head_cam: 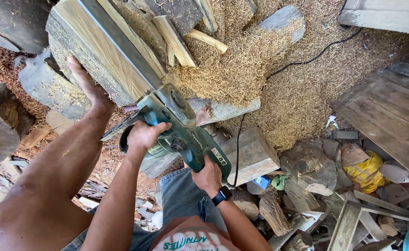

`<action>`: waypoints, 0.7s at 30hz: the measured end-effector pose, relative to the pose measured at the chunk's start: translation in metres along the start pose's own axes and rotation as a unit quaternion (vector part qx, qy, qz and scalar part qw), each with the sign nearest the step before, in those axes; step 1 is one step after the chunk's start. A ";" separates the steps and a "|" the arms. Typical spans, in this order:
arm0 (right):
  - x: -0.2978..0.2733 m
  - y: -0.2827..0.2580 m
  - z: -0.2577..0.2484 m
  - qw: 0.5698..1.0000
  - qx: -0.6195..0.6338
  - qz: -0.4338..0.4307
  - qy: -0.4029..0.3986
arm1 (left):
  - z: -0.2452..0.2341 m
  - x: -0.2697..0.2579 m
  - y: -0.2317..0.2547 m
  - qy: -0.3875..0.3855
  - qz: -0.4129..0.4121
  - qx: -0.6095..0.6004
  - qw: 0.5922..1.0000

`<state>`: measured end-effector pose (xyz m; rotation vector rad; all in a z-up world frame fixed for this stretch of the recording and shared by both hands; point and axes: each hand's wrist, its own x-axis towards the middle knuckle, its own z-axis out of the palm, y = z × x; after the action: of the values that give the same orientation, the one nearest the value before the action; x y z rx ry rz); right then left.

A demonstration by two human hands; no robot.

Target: Cutting wood logs into smaller pieces using a portable electric chainsaw.

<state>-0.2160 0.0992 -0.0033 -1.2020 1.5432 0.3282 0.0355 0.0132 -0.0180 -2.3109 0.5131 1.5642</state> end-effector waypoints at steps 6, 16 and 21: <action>-0.004 -0.009 -0.009 1.000 -0.012 -0.003 -0.005 | -0.003 0.002 0.000 -0.021 0.023 -0.027 0.999; -0.015 -0.023 -0.017 1.000 -0.014 0.015 -0.023 | -0.010 0.005 -0.002 -0.032 0.037 -0.051 0.997; -0.017 -0.036 -0.025 0.998 -0.022 0.043 -0.043 | -0.011 0.010 -0.003 -0.022 0.024 -0.047 0.998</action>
<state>-0.2035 0.0735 0.0342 -1.1439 1.5229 0.4663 0.0495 0.0098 -0.0229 -2.3427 0.4978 1.6930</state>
